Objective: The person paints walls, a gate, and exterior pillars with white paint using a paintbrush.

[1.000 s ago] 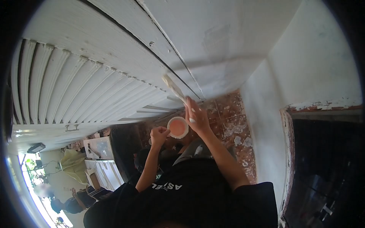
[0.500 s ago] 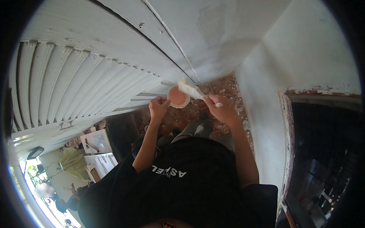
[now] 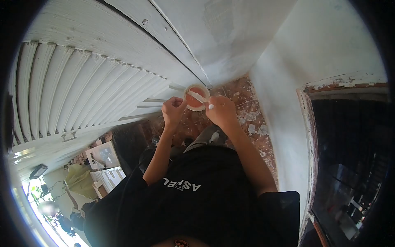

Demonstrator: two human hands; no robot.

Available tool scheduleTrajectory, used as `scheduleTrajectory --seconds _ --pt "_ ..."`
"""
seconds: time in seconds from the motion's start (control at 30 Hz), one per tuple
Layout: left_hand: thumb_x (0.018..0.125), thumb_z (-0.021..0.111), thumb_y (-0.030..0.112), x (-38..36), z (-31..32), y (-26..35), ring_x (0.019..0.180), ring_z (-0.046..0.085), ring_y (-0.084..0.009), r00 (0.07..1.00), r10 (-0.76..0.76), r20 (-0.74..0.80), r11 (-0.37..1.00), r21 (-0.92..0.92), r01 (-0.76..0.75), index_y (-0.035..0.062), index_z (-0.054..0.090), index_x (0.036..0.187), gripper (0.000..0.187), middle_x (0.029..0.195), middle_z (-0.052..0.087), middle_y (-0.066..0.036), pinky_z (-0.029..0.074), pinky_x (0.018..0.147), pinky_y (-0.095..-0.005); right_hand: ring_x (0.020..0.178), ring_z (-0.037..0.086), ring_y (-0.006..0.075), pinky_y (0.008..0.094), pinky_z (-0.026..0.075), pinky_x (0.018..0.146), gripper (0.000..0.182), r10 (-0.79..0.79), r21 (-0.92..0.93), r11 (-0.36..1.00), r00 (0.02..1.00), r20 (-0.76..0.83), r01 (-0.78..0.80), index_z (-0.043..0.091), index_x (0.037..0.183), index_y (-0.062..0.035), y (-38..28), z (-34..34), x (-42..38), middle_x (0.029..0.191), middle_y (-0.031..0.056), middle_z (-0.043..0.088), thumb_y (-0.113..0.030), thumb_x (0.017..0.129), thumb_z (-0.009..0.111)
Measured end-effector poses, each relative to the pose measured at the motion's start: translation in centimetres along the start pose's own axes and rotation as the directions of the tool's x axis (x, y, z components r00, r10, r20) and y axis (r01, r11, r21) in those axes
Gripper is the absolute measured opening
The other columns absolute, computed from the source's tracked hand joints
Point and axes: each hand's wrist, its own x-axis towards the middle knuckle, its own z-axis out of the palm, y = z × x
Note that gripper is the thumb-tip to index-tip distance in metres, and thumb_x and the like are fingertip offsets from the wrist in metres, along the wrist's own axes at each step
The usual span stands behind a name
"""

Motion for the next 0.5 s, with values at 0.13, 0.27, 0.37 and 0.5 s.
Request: scheduleTrajectory --seconds 0.13,0.27,0.37,0.5 --pt "0.064 0.064 0.016 -1.1 0.5 2.0 0.050 0.057 -0.0133 0.989 0.148 -0.012 0.987 0.064 -0.147 -0.0019 0.059 0.067 0.019 0.056 0.059 -0.008 0.044 0.052 -0.0244 0.066 0.056 0.0303 0.0400 0.045 0.060 0.012 -0.062 -0.089 0.995 0.995 -0.077 0.055 0.057 0.068 -0.0065 -0.2 1.5 0.0 0.066 0.0127 0.057 -0.017 0.071 0.053" --pt "0.064 0.064 0.016 -0.9 0.4 1.6 0.051 0.057 -0.0127 0.999 0.035 -0.029 0.999 0.027 -0.034 -0.0023 0.060 0.068 0.019 0.057 0.059 -0.008 0.044 0.052 -0.0240 0.065 0.056 0.0301 0.0387 0.045 0.060 0.014 -0.030 -0.079 0.997 0.996 -0.082 0.024 0.059 0.071 -0.0074 -0.8 -1.8 -0.8 0.066 0.0132 0.057 -0.020 0.074 0.053" --pt "0.064 0.064 0.015 -0.8 0.4 1.0 0.052 0.057 -0.0121 1.000 0.003 -0.012 1.000 -0.018 -0.003 -0.0027 0.060 0.069 0.019 0.057 0.059 -0.008 0.044 0.052 -0.0235 0.063 0.057 0.0239 0.0330 0.045 0.059 0.018 0.005 0.057 0.998 0.993 -0.119 0.001 0.060 0.075 -0.0077 0.2 -4.6 -2.0 0.061 0.0114 0.055 -0.024 0.076 0.054" --pt "0.063 0.063 0.014 -0.1 0.5 -0.5 0.052 0.056 -0.0109 1.000 -0.028 -0.009 0.997 -0.067 0.028 -0.0033 0.060 0.069 0.018 0.058 0.060 -0.008 0.044 0.053 -0.0223 0.059 0.053 0.0128 0.0267 0.041 0.054 0.026 0.085 0.315 0.942 0.990 0.115 -0.118 0.060 0.078 -0.0046 3.2 -5.9 -2.6 0.058 0.0070 0.052 -0.030 0.078 0.054"
